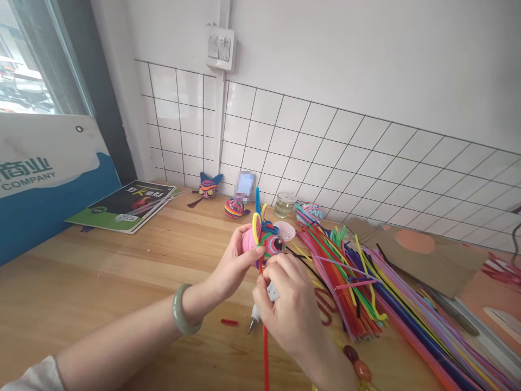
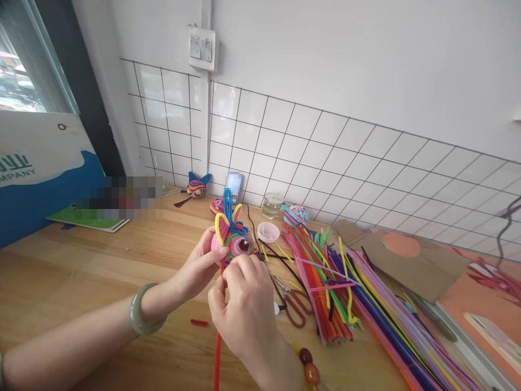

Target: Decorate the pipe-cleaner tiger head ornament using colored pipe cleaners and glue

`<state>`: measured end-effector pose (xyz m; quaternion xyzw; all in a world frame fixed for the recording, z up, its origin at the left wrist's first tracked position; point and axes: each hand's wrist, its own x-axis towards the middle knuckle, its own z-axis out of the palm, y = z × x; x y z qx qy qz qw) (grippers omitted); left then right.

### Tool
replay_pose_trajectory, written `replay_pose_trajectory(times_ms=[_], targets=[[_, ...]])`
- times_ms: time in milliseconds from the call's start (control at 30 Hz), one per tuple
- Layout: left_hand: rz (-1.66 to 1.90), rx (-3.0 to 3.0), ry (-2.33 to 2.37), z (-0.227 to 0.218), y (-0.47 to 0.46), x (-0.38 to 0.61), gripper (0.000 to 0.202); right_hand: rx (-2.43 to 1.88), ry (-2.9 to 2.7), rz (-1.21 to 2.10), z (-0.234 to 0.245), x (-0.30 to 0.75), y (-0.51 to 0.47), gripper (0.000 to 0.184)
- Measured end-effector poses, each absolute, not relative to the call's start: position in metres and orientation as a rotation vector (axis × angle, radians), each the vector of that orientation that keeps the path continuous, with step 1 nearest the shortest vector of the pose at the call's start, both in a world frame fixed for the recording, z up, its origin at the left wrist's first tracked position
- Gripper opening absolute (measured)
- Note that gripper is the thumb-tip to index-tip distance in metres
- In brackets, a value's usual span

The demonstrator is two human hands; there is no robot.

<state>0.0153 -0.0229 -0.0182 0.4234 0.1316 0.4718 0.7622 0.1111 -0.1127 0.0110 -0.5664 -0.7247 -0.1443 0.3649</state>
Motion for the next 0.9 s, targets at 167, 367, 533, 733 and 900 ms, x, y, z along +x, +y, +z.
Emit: replay_pose_trajectory(times_ms=[167,367,533,733,900], targets=[[1.028,0.940,0.320,-0.018,-0.023,0.015,0.047,-1.472,-1.886,-0.440,0.009,0.111,-0.113,0.020],[1.040,0.958,0.355,-0.019,-0.021,0.013,0.041,-1.440,-1.935,-0.429,0.009,0.114,-0.113,0.022],[1.035,0.978,0.389,-0.017,-0.020,0.013,0.036,-1.401,-1.938,-0.378,0.012,0.115,-0.114,0.022],[0.996,1.012,0.433,-0.015,-0.019,0.011,0.035,-1.362,-1.953,-0.281,0.018,0.120,-0.116,0.018],[0.972,1.020,0.458,-0.013,-0.017,0.010,0.038,-1.397,-1.930,-0.214,0.027,0.132,-0.119,0.015]])
